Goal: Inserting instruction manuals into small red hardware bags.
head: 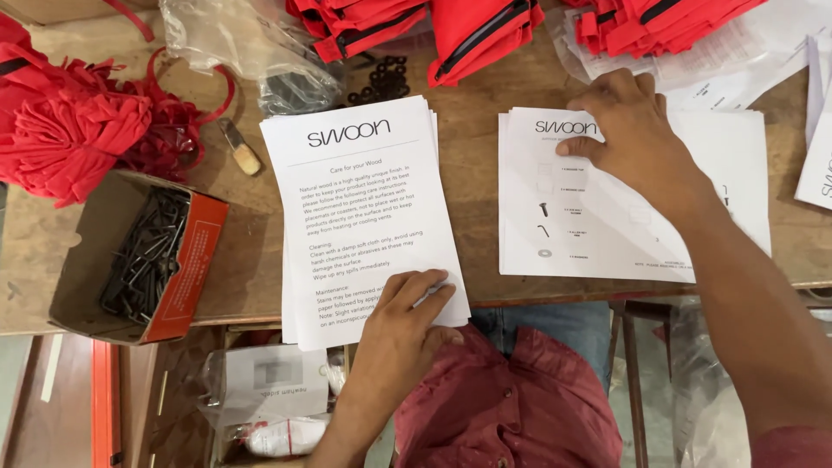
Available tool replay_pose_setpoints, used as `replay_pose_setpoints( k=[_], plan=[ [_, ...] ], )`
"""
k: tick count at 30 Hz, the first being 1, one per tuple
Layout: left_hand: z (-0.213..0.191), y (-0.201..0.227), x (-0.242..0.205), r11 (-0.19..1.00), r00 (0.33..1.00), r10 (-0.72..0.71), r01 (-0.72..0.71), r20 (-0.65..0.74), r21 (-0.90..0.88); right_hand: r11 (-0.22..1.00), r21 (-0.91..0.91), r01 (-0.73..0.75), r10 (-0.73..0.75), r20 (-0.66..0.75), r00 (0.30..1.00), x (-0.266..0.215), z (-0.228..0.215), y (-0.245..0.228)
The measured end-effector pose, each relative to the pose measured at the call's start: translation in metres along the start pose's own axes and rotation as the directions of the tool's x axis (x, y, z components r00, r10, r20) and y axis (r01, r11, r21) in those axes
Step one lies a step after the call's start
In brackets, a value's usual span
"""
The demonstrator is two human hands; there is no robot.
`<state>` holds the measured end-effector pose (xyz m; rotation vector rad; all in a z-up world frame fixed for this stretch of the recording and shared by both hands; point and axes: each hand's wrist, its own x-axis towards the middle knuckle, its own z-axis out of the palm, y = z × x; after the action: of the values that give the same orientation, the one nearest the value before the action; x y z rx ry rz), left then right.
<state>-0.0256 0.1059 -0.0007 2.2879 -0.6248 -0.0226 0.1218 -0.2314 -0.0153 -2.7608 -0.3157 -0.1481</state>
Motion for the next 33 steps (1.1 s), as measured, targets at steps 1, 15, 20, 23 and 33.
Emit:
replay_pose_setpoints(
  k=[1,15,20,23,33],
  plan=[
    [-0.001,-0.001,0.001,1.000,1.000,-0.005,0.005,-0.004,0.001,1.000,0.001,0.006,-0.006,0.002,1.000,-0.003,0.004,0.006],
    [-0.007,-0.016,-0.003,0.993,1.000,0.004,0.000,0.031,-0.119,0.968,-0.142,0.206,-0.243,-0.347,0.906,-0.030,0.065,0.058],
    [-0.001,-0.002,-0.001,0.995,1.000,-0.018,0.019,0.009,-0.100,0.985,-0.062,0.164,-0.175,-0.339,0.924,-0.029,0.070,0.060],
    [0.010,0.017,0.001,0.996,0.996,-0.089,0.089,-0.026,-0.012,0.985,-0.071,0.160,-0.175,-0.342,0.923,-0.028,0.069,0.056],
    [0.024,0.018,-0.001,0.991,0.968,-0.134,0.137,-0.212,0.001,0.983,-0.086,0.165,-0.184,-0.332,0.925,-0.027,0.064,0.048]
  ],
)
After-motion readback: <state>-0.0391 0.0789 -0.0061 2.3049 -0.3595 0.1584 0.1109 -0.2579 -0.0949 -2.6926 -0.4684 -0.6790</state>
